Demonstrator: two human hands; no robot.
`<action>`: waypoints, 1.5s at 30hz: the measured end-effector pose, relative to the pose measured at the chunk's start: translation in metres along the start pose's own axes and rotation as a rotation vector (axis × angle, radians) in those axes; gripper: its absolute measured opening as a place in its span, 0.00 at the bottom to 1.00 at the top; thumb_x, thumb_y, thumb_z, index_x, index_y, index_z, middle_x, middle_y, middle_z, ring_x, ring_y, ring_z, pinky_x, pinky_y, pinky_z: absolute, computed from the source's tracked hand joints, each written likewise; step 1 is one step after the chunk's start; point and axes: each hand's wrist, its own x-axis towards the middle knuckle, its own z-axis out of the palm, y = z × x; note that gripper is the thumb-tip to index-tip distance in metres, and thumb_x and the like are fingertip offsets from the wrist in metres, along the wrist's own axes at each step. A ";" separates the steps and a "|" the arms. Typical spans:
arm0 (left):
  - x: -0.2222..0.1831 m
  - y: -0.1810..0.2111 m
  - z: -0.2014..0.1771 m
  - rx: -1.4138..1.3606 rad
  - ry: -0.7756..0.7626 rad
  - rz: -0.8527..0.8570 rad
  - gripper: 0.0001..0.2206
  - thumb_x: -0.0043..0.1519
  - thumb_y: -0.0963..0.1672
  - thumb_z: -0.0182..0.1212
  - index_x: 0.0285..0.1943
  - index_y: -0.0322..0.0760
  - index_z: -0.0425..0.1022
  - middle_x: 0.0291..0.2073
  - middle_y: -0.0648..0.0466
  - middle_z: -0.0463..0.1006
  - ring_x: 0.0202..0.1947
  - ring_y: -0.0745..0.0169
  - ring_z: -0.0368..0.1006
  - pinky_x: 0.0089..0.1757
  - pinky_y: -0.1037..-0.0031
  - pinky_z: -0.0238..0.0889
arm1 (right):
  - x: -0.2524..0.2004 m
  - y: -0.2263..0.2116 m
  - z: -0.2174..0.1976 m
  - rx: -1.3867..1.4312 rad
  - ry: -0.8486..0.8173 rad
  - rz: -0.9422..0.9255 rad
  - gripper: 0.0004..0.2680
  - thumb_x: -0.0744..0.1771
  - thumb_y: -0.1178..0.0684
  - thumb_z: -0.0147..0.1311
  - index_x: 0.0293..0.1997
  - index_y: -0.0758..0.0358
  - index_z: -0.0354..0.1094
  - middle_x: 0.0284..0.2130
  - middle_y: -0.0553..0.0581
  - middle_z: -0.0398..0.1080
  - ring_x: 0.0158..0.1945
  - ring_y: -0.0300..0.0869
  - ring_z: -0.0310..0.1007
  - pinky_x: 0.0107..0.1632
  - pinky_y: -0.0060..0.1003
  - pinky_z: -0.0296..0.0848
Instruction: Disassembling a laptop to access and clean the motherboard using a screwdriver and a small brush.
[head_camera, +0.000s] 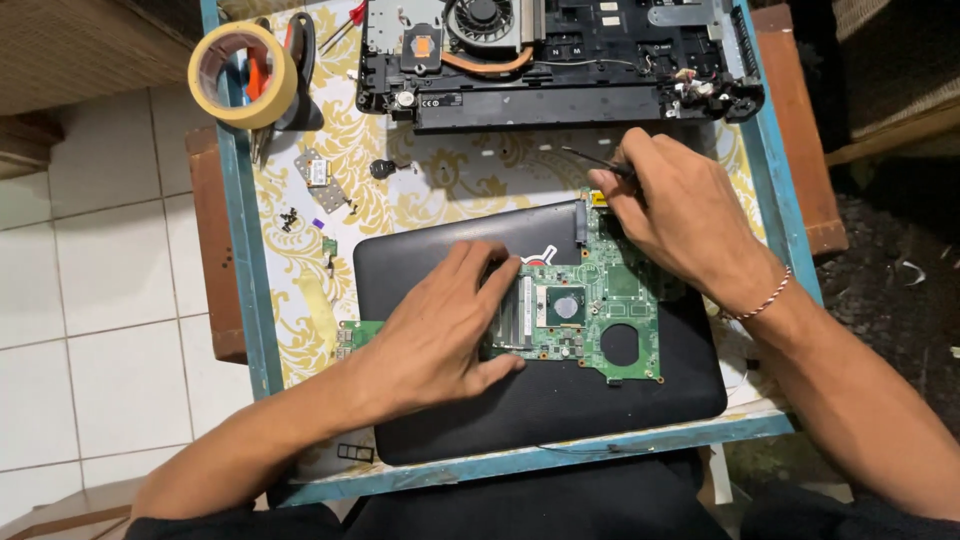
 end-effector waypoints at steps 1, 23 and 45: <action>0.000 0.000 0.000 0.002 0.005 0.000 0.40 0.47 0.49 0.74 0.64 0.17 0.61 0.54 0.36 0.65 0.51 0.43 0.65 0.50 0.60 0.67 | 0.000 0.000 0.000 -0.003 0.001 -0.004 0.08 0.71 0.56 0.60 0.38 0.67 0.63 0.25 0.57 0.66 0.23 0.45 0.62 0.29 0.40 0.63; -0.002 -0.012 0.005 0.050 0.193 -0.009 0.34 0.55 0.58 0.62 0.55 0.22 0.72 0.44 0.41 0.70 0.42 0.47 0.66 0.46 0.58 0.63 | 0.004 -0.009 -0.006 0.024 -0.037 0.094 0.09 0.69 0.56 0.62 0.39 0.71 0.66 0.30 0.62 0.72 0.23 0.47 0.64 0.27 0.41 0.63; -0.013 -0.129 -0.032 0.330 0.640 -0.404 0.07 0.58 0.39 0.65 0.44 0.31 0.79 0.37 0.46 0.73 0.39 0.47 0.70 0.41 0.61 0.65 | -0.004 -0.001 -0.031 0.176 0.519 -0.013 0.09 0.76 0.73 0.50 0.46 0.74 0.52 0.35 0.66 0.66 0.33 0.48 0.67 0.39 0.40 0.72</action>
